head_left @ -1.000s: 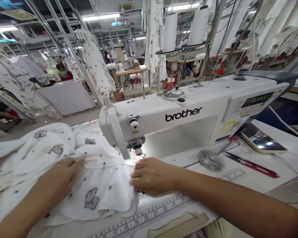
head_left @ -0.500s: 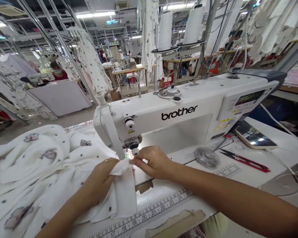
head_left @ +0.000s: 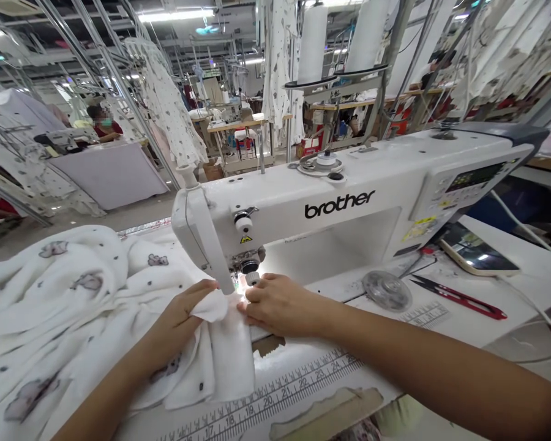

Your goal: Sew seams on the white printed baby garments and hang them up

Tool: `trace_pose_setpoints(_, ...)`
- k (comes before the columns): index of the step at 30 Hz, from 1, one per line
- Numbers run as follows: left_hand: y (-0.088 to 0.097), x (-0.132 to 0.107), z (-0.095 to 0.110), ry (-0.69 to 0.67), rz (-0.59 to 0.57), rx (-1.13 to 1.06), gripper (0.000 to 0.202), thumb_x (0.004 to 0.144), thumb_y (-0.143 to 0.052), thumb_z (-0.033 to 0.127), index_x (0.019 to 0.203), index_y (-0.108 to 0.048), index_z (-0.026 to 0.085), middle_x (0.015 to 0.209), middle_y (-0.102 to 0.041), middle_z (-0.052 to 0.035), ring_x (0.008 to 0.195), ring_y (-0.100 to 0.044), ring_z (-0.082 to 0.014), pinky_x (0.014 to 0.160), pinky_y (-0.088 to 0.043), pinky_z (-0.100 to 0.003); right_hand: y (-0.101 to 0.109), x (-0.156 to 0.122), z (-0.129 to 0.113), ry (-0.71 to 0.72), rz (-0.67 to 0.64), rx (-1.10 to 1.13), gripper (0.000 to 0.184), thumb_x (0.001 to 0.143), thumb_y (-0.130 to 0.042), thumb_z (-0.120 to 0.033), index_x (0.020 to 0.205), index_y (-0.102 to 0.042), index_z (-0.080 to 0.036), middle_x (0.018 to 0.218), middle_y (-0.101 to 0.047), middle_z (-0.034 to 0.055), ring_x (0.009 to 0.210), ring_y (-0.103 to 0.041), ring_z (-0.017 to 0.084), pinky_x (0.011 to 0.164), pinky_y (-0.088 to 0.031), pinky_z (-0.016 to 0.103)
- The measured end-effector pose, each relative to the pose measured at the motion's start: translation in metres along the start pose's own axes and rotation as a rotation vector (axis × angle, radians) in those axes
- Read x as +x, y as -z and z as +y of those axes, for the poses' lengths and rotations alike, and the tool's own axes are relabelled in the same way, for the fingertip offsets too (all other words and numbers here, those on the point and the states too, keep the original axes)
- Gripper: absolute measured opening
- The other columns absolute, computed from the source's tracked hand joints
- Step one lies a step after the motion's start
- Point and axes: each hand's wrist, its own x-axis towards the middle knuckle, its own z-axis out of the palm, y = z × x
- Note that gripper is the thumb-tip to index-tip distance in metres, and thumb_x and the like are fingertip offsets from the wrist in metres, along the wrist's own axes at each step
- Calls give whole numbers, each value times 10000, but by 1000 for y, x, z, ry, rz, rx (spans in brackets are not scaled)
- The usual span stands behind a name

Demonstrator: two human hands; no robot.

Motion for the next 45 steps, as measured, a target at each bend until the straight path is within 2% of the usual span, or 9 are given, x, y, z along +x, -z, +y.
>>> trace_pose_setpoints(4, -2, -4, 0, -225, -128, 127, 420, 890, -346, 97, 1163, -643, 216, 1224, -644, -62, 1096, -609, -199, 944, -500, -312, 2, 0, 0, -7, -26, 8, 276, 1008, -512, -311, 814, -642, -164, 798, -627, 3, 673, -493, 132, 732, -387, 311)
trace_pose_setpoints(10, -7, -12, -6, -469, -127, 382, 661, 749, -320, -43, 1317, -551, 204, 1330, -607, -76, 1260, -521, -208, 1067, -418, -396, -2, -1, 3, 19, -19, 13, 302, 1005, -499, -271, 734, -601, -186, 745, -600, -20, 613, -447, 130, 697, -351, 314)
trace_pose_setpoints(14, -4, -12, -7, -365, -112, 244, 555, 837, -343, 27, 1299, -572, 232, 1324, -614, -60, 1232, -545, -209, 1055, -435, -380, 0, -1, 4, 5, -41, 33, 296, 1011, -498, -297, 756, -588, -178, 739, -603, -26, 606, -443, 118, 713, -353, 301)
trace_pose_setpoints(20, 6, -4, 1, 40, -173, -167, 354, 970, -356, 301, 1101, -675, 218, 1098, -697, -45, 1019, -639, -229, 939, -505, -334, 1, -1, 5, 18, -50, 32, 243, 1018, -482, -285, 843, -600, -163, 740, -612, -21, 614, -458, 116, 707, -358, 296)
trace_pose_setpoints(23, 8, -2, 2, 140, -168, -238, 336, 971, -395, 368, 1049, -682, 212, 1029, -704, -34, 961, -643, -227, 897, -520, -321, -1, -1, 6, 17, -37, 61, 232, 1017, -485, -279, 860, -608, -160, 766, -614, -16, 633, -469, 115, 731, -372, 293)
trace_pose_setpoints(28, 9, -4, 0, -55, -258, -77, 361, 995, -336, 304, 1201, -625, 239, 1249, -628, -53, 1182, -557, -247, 1036, -452, -382, 1, -2, 6, 27, -70, 71, 309, 1010, -478, -243, 731, -583, -162, 712, -585, -24, 576, -425, 106, 710, -382, 284)
trace_pose_setpoints(35, 0, -7, 6, -313, -236, 292, 490, 916, -348, 87, 1345, -510, 259, 1348, -577, -59, 1208, -543, -228, 1042, -440, -413, 5, -5, 8, 28, 55, -6, 347, 1015, -470, -318, 740, -615, -164, 738, -625, -1, 614, -476, 124, 804, -408, 313)
trace_pose_setpoints(39, -5, -8, 11, -367, -262, 351, 564, 865, -374, 65, 1395, -453, 240, 1349, -558, -66, 1228, -518, -233, 1047, -428, -425, 3, -5, 8, 34, 186, 3, 308, 1030, -423, -301, 875, -646, -155, 838, -648, 22, 710, -529, 146, 792, -411, 312)
trace_pose_setpoints(45, -7, -14, 18, -368, -262, 390, 598, 820, -386, 67, 1403, -421, 195, 1314, -546, -105, 1219, -492, -265, 1046, -411, -476, -2, -2, 6, -54, 53, 42, 193, 1000, -509, -298, 1007, -637, -153, 1005, -646, 61, 937, -555, 197, 916, -401, 351)
